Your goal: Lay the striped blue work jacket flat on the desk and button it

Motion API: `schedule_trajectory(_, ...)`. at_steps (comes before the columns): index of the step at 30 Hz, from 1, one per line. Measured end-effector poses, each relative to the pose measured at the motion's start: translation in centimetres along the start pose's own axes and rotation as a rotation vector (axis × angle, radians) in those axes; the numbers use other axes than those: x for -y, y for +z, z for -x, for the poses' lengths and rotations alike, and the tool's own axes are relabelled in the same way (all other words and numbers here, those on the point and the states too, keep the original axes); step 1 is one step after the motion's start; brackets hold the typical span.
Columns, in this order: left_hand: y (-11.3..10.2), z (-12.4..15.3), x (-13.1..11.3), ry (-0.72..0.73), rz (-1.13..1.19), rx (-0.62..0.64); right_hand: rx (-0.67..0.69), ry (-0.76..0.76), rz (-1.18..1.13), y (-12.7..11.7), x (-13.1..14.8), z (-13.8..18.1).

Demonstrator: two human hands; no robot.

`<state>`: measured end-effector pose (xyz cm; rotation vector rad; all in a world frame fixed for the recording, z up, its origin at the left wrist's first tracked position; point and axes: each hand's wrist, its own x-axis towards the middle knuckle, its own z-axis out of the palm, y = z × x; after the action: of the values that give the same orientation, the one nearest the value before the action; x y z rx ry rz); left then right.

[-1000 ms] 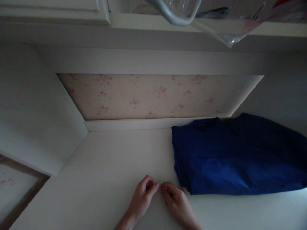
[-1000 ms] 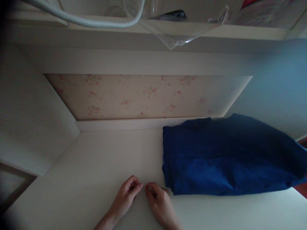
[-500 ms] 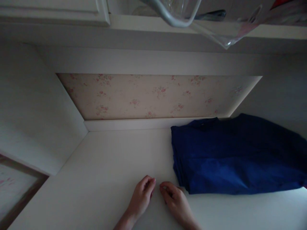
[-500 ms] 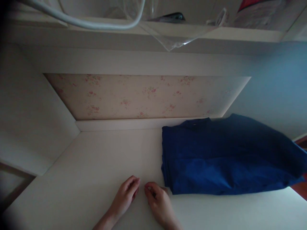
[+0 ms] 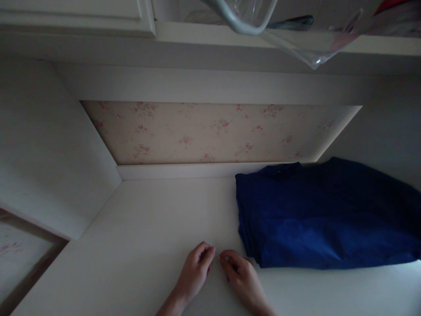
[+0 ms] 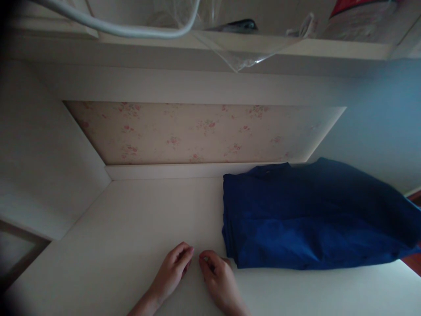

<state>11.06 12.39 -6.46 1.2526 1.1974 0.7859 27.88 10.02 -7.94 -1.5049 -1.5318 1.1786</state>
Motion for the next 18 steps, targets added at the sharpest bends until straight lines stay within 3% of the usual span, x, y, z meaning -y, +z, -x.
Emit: schedule_trajectory(18,0.03,0.08,-0.34,-0.011,-0.024,-0.003,-0.013,0.006,-0.016,-0.09,0.45,0.1)
